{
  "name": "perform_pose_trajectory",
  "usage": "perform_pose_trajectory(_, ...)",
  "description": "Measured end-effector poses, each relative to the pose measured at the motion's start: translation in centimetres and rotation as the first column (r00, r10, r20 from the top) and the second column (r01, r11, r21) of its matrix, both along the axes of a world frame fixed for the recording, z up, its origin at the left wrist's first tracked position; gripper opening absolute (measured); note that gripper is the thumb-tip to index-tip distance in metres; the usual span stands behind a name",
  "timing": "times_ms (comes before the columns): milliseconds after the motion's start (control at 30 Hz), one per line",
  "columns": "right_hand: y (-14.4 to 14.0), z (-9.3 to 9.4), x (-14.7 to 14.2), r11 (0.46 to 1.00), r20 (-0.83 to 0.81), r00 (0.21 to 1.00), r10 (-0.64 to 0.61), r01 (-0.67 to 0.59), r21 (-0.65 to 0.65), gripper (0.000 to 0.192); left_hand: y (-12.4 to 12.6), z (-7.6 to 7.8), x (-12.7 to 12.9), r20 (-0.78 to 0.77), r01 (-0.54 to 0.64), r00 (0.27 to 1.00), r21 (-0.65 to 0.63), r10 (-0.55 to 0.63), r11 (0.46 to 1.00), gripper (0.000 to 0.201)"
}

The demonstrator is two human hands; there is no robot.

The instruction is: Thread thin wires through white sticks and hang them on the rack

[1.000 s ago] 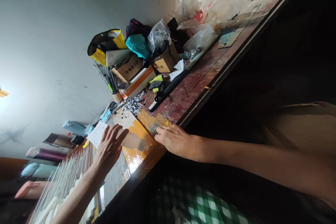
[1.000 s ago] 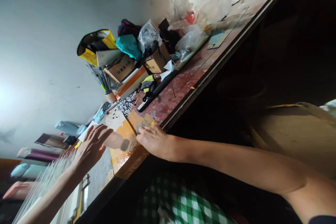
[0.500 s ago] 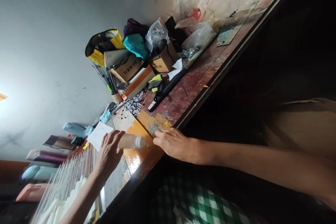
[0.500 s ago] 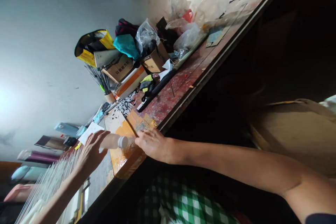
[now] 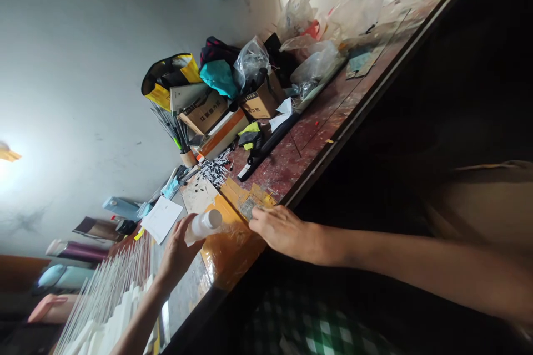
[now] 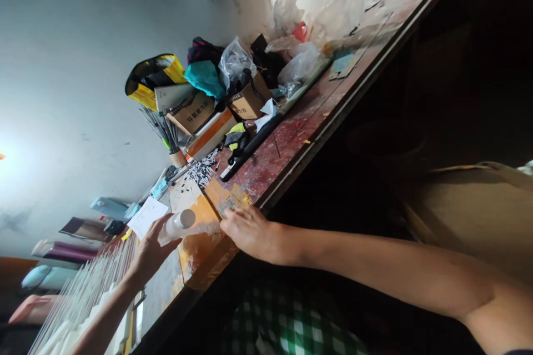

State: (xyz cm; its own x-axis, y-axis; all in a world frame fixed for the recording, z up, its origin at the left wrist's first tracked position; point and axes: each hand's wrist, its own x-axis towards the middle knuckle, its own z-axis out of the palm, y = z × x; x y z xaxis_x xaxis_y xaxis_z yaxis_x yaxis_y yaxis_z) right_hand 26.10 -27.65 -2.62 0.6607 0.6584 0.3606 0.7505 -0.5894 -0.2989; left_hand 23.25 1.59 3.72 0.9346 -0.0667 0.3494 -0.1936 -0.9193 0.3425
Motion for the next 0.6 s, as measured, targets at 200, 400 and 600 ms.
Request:
perform_pose_trajectory(200,-0.4,1.4,-0.1,0.998,-0.018,0.998,-0.055,0.055,-0.025,0.026,0.4,1.0,2.6,-0.013,-0.056,0.998,-0.352,0.055,0.934,0.053)
perform_pose_trajectory(400,-0.3,1.8,0.6,0.998,-0.034,0.997,-0.067,0.067,0.009,0.016,2.6,1.0,9.6,0.089,-0.18,0.956,-0.573,0.28,0.799,0.045)
perform_pose_trajectory(600,0.0,0.5,2.0,0.991,-0.062,0.99,-0.129,0.131,0.027,0.014,5.3,0.2,15.8,0.05,-0.306,0.905,-0.616,0.423,0.726,0.033)
